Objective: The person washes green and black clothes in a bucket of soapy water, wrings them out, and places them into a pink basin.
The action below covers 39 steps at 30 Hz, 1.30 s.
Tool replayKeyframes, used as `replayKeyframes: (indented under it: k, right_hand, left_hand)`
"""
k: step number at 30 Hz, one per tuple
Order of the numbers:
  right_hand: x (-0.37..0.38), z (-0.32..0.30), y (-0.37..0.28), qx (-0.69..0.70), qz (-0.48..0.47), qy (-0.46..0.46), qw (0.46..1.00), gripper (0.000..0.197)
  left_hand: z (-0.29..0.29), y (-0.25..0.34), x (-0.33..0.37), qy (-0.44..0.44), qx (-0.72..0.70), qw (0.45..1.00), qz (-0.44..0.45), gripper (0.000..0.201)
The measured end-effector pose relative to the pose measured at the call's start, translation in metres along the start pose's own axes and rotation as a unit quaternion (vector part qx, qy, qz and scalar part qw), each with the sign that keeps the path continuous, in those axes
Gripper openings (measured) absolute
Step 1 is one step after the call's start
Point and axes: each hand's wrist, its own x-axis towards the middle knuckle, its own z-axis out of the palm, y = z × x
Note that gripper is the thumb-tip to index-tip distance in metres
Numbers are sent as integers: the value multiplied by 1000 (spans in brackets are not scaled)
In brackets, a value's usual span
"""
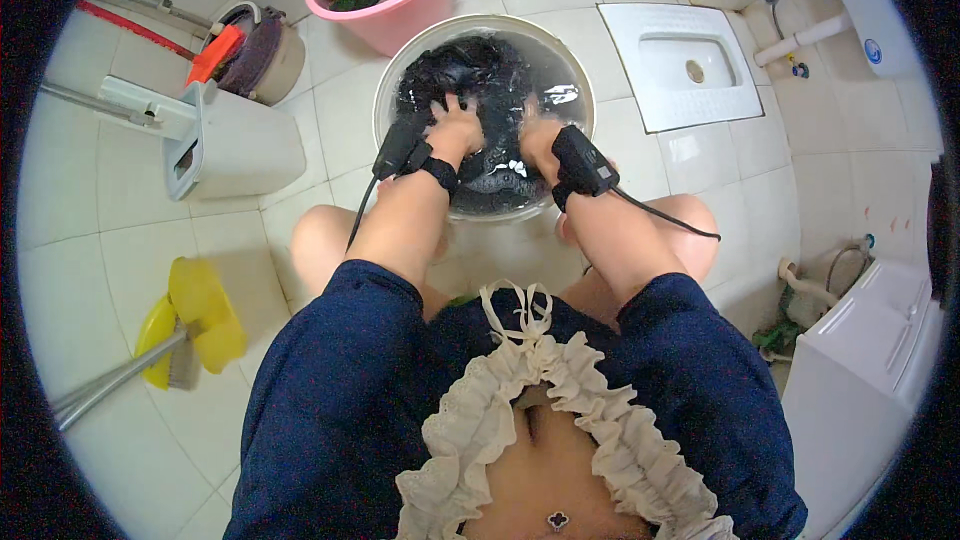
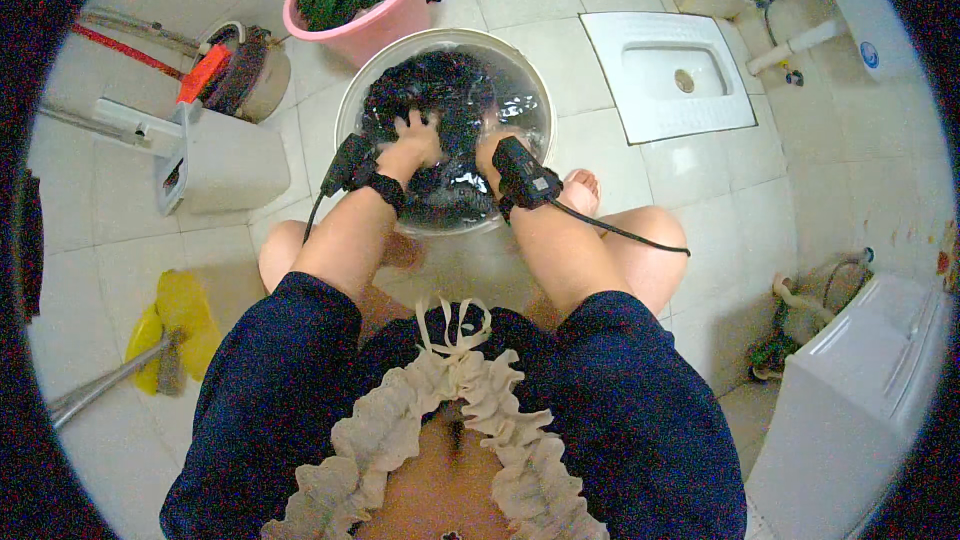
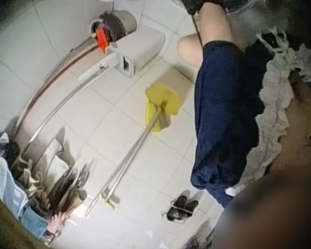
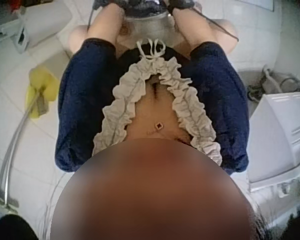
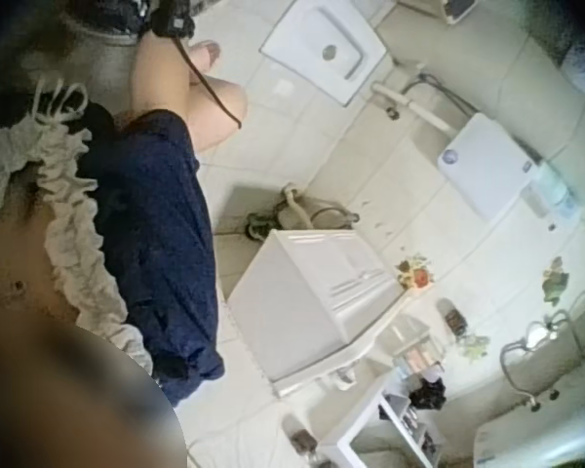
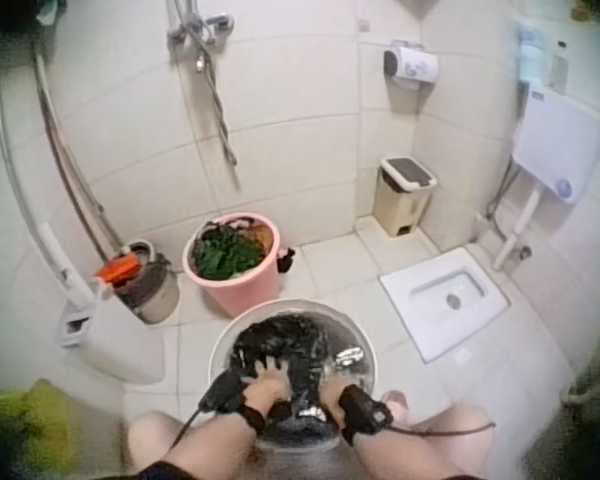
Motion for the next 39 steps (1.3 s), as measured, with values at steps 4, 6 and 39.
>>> replayKeyframes:
  k: [4, 6, 39]
  right_hand:
    - [-12, -13, -16, 0, -10, -81, 997, 39]
    - [-24, -22, -26, 33, -7, -123, 992, 35]
    - [-280, -63, -79, 886, -200, -418, -19, 28]
  left_hand:
    - [9, -14, 14, 6, 40, 997, 62, 54]
    - [11, -22, 12, 46, 12, 995, 82, 42]
    - [-20, 8, -119, -96, -931, 225, 271, 67]
